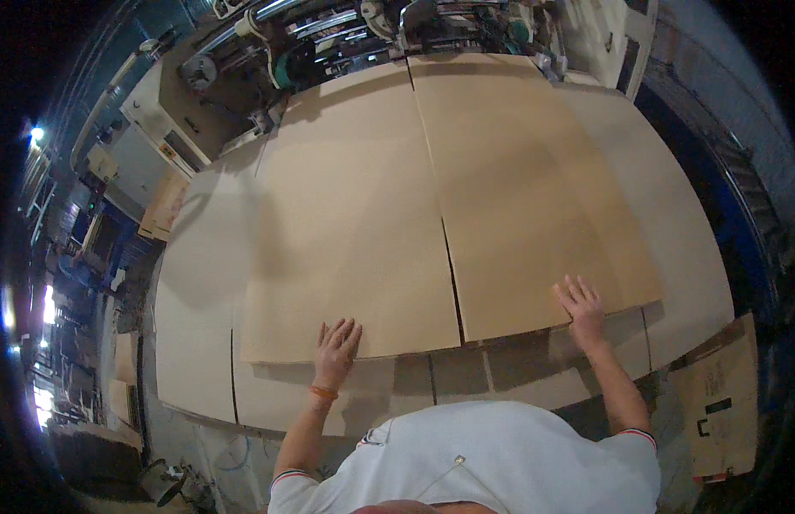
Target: The person repeatedly folds large flat cardboard sheets by hand on a factory floor. They align the sheets, fold them in half, and place them aside, repeating the same motion throughout the clip.
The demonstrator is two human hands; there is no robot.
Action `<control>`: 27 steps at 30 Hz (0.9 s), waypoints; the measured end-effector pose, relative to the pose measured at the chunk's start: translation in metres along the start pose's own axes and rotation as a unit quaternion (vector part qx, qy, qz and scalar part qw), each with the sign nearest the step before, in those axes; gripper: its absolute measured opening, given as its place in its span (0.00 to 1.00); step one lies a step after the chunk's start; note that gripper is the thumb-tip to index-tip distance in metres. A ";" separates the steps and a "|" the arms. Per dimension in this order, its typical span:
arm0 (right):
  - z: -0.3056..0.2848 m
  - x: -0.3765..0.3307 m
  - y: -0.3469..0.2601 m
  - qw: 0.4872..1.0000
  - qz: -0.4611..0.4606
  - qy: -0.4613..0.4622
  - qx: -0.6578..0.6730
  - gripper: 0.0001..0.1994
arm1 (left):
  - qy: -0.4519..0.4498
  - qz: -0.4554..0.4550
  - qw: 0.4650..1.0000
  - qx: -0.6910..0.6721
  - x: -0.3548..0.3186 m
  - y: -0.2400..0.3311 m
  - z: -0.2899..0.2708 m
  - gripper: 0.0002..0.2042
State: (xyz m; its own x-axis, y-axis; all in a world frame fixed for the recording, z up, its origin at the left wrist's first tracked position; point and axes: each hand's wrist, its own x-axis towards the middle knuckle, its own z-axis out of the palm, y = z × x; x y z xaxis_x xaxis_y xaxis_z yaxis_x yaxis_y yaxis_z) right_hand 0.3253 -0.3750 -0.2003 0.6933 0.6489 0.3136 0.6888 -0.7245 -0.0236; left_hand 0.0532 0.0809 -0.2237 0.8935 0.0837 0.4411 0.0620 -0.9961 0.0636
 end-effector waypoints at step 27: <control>0.103 0.106 0.018 0.990 0.098 0.103 0.024 0.40 | 0.117 0.014 0.983 0.140 0.086 -0.129 0.059 0.41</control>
State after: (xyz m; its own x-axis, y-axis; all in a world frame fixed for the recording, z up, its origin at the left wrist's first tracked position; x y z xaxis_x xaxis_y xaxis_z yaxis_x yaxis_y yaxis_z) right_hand 0.4331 -0.2948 -0.2653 0.7601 0.4322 0.4853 0.5581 -0.8166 -0.1470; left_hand 0.1482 0.2150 -0.2470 0.7716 0.0278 0.6355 0.1881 -0.9644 -0.1861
